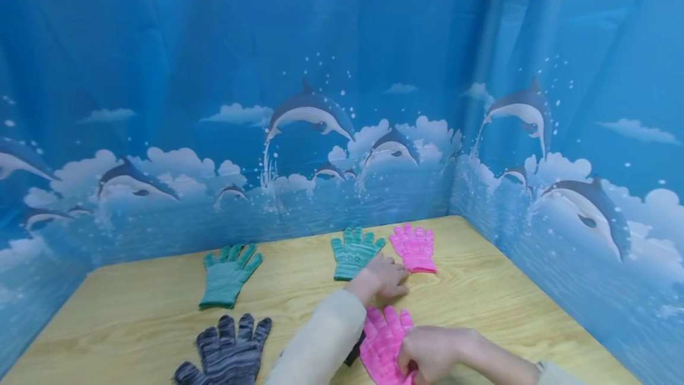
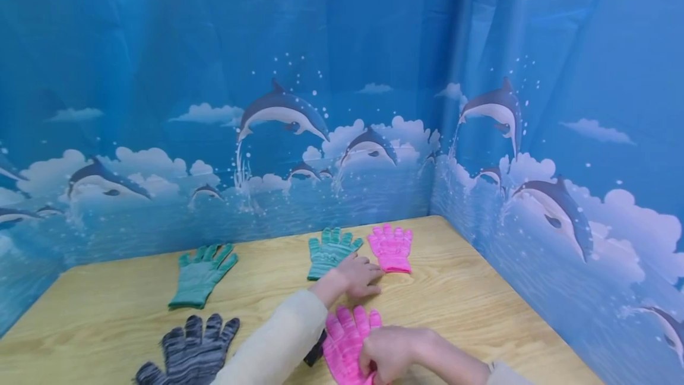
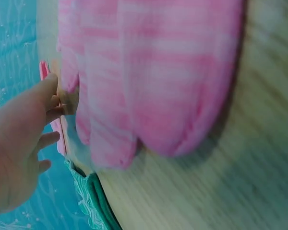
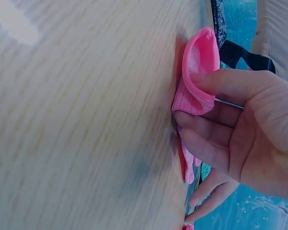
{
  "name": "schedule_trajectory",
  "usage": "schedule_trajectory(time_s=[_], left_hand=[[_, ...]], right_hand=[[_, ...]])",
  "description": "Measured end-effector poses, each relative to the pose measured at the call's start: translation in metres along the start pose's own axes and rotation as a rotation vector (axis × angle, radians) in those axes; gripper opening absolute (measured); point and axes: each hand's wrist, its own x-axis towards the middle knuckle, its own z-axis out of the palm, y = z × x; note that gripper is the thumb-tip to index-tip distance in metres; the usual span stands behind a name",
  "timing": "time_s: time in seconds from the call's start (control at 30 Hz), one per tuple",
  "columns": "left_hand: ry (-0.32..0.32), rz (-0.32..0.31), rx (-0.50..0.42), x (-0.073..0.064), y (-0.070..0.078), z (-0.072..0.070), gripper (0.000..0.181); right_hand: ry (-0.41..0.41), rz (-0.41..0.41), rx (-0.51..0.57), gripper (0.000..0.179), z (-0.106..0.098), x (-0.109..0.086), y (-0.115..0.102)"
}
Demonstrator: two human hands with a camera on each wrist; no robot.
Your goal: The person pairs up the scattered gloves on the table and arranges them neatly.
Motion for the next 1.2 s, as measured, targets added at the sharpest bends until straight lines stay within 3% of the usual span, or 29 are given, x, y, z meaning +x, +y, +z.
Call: schedule_trajectory(time_s=[0.17,0.3,0.57,0.77,0.97,1.1,1.2], left_hand=[[-0.007,0.013,0.081,0.001,0.001,-0.001,0.051],[-0.011,0.027,0.071,-0.002,0.007,-0.002,0.051],[-0.006,-0.015,0.03,0.0,0.013,-0.002,0.055],[0.11,0.086,0.045,0.004,0.004,-0.008,0.019],[0.214,0.156,0.0,0.0,-0.008,-0.014,0.013],[0.365,0.157,-0.026,-0.003,-0.014,-0.025,0.012],[0.478,0.142,-0.142,-0.003,-0.018,-0.035,0.012]], right_hand=[[0.006,-0.005,-0.014,0.02,0.0,0.0,-0.001],[0.006,-0.001,-0.018,0.019,0.001,0.001,-0.002],[0.011,0.001,-0.001,0.023,0.002,0.004,-0.003],[0.011,0.02,0.012,0.024,0.001,0.003,-0.004],[-0.001,0.051,0.011,0.023,0.002,0.002,-0.004],[0.006,0.05,0.003,0.024,0.001,0.001,-0.005],[0.011,0.048,-0.002,0.025,0.0,0.0,-0.005]])
